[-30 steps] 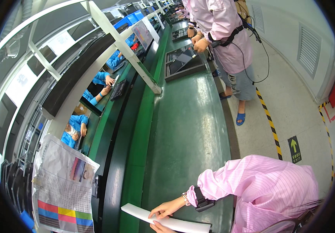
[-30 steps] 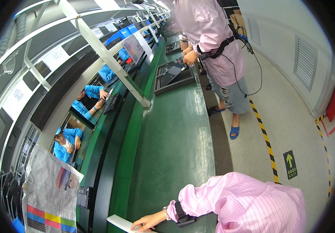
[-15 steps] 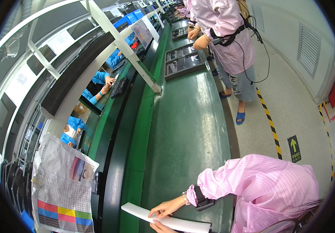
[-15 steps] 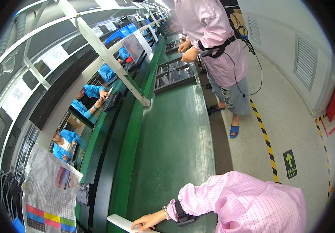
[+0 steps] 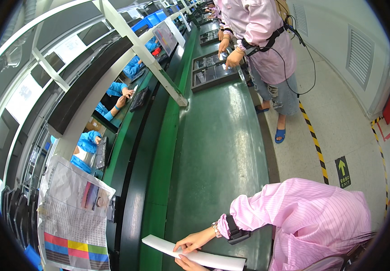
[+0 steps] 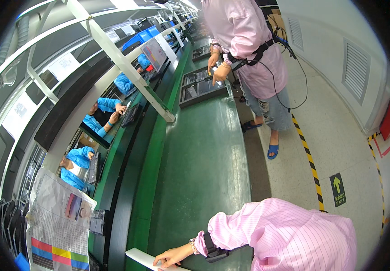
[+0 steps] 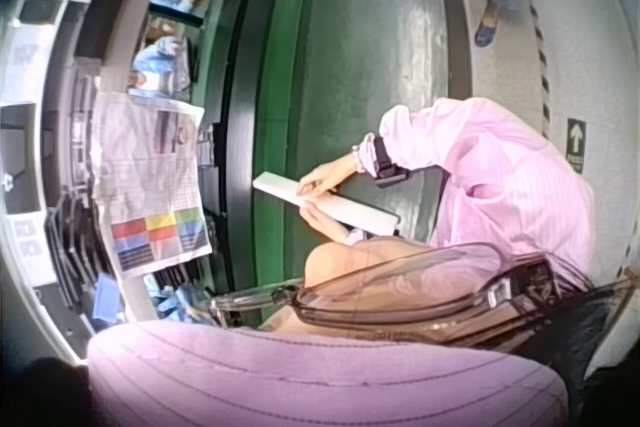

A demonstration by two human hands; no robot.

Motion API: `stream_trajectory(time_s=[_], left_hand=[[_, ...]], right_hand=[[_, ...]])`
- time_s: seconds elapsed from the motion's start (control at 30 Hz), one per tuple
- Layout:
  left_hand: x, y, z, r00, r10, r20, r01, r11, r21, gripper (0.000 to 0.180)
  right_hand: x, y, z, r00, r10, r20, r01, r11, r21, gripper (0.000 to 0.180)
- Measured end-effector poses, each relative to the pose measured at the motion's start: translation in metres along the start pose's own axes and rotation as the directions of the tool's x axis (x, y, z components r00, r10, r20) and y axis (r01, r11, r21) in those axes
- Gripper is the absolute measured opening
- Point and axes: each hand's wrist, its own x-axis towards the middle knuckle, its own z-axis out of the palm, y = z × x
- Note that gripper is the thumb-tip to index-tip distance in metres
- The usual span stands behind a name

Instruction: Inspecting and interacting with electronic control panels or tablets on a manufacturing assembly line.

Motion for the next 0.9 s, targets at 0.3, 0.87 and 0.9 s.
stream_trajectory(time_s=[0.3,0.87,0.9], left_hand=[[-0.0003,0.0019,0.0003,1.000,0.016,-0.005,-0.016,1.000,0.006,0.042],[-0.0011,0.0066,0.0011,1.000,0.016,-0.007,-0.015,0.999,0.030,0.043],[-0.0013,0.0072,0.0013,1.000,0.008,-0.004,-0.008,1.000,0.027,0.043]], right_hand=[[-0.0021,-0.0021,0.0021,1.000,-0.006,-0.029,0.007,1.000,0.012,0.046],[0.0000,0.0001,0.0007,0.997,0.010,-0.082,-0.014,0.998,-0.054,0.047],[0.0004,0.0009,0.0006,1.000,-0.015,-0.006,0.014,1.000,-0.020,0.047]])
